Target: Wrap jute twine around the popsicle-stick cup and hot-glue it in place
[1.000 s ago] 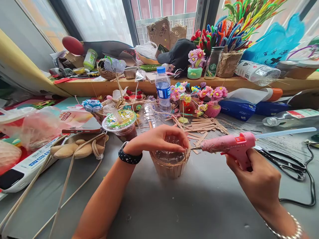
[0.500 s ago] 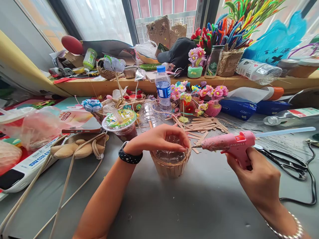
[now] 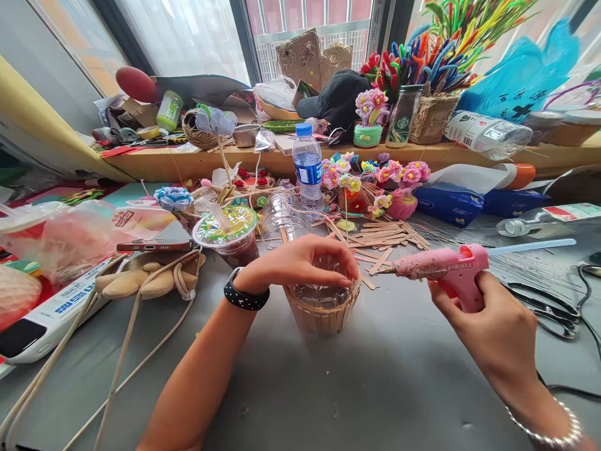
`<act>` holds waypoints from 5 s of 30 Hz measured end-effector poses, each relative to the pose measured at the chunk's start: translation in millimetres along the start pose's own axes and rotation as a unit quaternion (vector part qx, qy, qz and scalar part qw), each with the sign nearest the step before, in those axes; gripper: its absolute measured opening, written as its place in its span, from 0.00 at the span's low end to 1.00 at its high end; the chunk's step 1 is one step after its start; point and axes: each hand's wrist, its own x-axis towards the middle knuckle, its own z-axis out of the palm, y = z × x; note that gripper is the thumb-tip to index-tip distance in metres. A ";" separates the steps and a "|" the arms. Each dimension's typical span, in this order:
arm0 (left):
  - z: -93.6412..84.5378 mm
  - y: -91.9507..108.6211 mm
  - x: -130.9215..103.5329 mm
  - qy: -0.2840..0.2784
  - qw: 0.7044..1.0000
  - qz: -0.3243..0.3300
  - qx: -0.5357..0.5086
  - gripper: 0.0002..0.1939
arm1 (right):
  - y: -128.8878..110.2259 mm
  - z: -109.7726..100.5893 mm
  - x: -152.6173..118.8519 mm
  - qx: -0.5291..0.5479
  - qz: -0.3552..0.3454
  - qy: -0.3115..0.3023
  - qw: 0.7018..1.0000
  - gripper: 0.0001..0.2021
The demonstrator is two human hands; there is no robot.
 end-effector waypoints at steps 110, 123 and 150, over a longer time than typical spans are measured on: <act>4.3 2.6 -22.8 -0.032 0.932 -0.061 0.355 0.46 | -54.5 10.4 70.2 0.275 -0.181 -0.488 0.808 0.16; 3.2 3.0 -23.2 -0.029 0.932 -0.050 0.358 0.45 | -51.9 14.4 68.7 0.304 -0.165 -0.501 0.793 0.17; 27.2 4.5 -7.5 0.066 0.906 -0.069 0.412 0.42 | -43.5 2.7 76.6 0.368 -0.084 -0.553 0.743 0.12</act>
